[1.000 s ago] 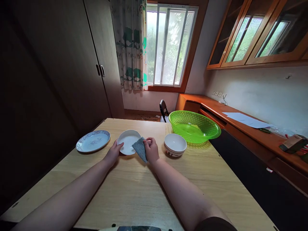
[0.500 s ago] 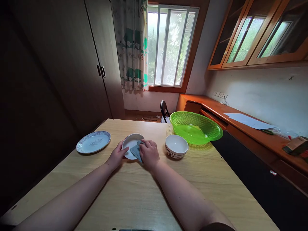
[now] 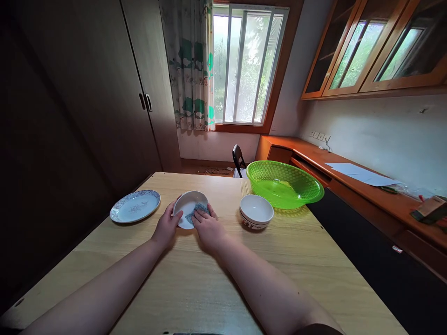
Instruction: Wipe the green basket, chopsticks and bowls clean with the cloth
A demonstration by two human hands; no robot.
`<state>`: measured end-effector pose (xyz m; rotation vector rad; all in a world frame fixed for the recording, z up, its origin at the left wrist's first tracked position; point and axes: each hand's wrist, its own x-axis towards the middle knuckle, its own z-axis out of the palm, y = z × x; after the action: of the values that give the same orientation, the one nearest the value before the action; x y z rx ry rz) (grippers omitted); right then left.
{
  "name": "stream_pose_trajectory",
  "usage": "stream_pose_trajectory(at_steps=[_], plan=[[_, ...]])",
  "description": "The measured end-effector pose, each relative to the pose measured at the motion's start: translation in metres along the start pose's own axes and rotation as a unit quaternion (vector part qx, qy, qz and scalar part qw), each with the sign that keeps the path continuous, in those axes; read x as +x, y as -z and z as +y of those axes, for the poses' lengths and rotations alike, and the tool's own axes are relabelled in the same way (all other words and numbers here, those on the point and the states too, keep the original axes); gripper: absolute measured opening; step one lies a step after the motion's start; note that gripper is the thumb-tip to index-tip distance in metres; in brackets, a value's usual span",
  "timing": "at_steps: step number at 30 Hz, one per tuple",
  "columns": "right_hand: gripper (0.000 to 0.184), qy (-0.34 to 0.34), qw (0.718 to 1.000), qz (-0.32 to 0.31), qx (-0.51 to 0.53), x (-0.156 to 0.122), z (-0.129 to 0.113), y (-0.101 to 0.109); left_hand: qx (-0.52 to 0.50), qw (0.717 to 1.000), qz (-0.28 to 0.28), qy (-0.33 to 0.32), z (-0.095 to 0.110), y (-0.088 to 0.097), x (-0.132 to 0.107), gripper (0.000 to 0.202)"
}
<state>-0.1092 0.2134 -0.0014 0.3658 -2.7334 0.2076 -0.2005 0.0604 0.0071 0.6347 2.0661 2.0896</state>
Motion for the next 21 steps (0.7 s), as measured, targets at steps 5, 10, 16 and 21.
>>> stream_pose_trajectory(at_steps=[5,10,16,21], plan=[[0.042,0.035,0.998,-0.011,0.050,-0.001,-0.008,-0.003,0.035,0.999,0.030,-0.008,0.004,-0.003,-0.002,0.041],[0.039,0.029,0.997,-0.007,0.073,0.000,-0.010,0.005,0.034,0.998,0.041,-0.014,0.004,-0.001,-0.001,0.039],[0.034,-0.018,0.999,0.027,0.041,0.000,-0.003,0.012,0.062,0.997,0.043,0.013,0.002,-0.001,0.000,0.040],[0.043,-0.136,0.973,0.172,0.070,0.001,0.001,0.006,0.027,0.997,0.036,0.055,0.000,-0.005,-0.001,0.051]])
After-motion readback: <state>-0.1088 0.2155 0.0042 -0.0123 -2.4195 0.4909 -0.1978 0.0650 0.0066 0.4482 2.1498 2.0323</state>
